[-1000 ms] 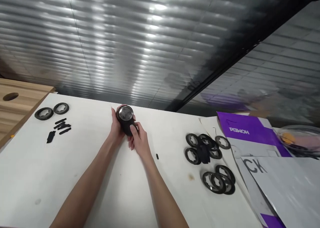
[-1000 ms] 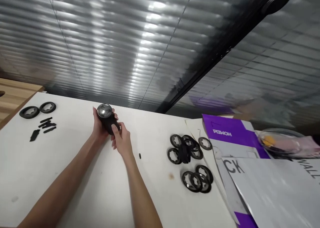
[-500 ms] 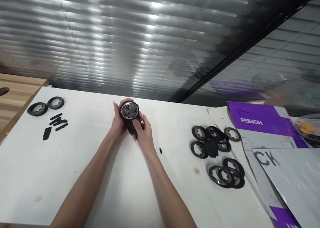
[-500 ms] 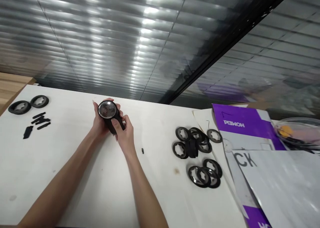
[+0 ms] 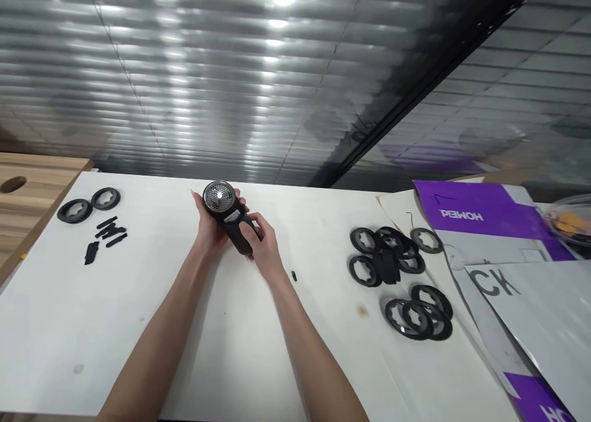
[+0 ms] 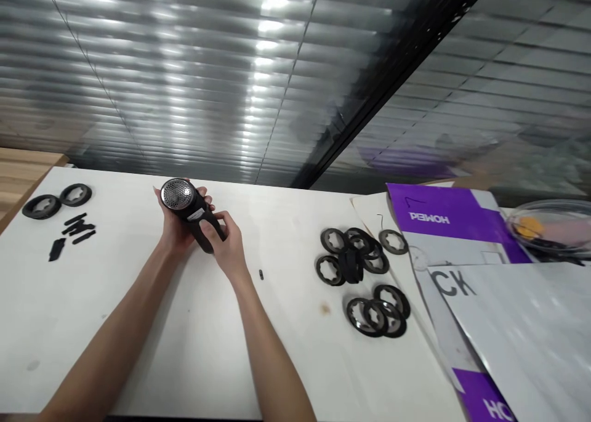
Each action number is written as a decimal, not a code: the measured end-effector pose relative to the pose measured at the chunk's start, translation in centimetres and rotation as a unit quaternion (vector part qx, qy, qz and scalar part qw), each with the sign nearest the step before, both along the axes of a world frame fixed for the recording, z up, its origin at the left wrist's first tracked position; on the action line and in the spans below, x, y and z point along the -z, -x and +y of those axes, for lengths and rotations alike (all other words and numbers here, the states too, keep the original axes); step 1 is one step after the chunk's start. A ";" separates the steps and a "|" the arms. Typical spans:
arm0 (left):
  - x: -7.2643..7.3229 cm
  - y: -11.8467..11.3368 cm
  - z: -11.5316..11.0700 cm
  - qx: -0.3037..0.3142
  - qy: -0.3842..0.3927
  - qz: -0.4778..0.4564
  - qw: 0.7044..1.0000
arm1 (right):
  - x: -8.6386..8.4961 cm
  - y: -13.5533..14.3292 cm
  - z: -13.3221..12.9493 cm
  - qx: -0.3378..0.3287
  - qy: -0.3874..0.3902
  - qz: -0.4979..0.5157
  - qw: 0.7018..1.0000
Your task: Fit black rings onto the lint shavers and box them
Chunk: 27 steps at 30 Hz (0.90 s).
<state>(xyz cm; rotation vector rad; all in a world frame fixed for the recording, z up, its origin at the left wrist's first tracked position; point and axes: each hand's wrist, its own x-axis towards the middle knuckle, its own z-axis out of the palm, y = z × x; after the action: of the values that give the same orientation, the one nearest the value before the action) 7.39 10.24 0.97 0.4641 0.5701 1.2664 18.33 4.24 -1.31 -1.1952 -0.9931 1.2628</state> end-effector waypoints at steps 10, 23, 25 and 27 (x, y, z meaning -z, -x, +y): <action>1.0 2.3 1.5 -0.096 0.018 -0.061 0.993 | -0.8 -1.5 0.2 -0.047 0.012 0.104 0.993; -0.9 1.6 1.4 -0.033 0.061 -0.024 0.997 | -0.8 -1.4 0.9 -0.066 0.010 0.334 0.940; -0.6 1.6 1.6 -0.029 0.049 -0.025 0.998 | -0.6 -1.3 0.9 -0.051 0.002 0.332 0.942; -0.3 1.7 1.6 -0.027 0.037 -0.030 0.998 | -0.5 -1.2 1.0 -0.042 -0.005 0.327 0.944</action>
<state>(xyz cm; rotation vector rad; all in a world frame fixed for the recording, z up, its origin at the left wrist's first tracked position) 5.71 11.87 1.27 0.3491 0.5801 1.3025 19.55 5.20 -0.84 -0.6429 -0.5542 1.5752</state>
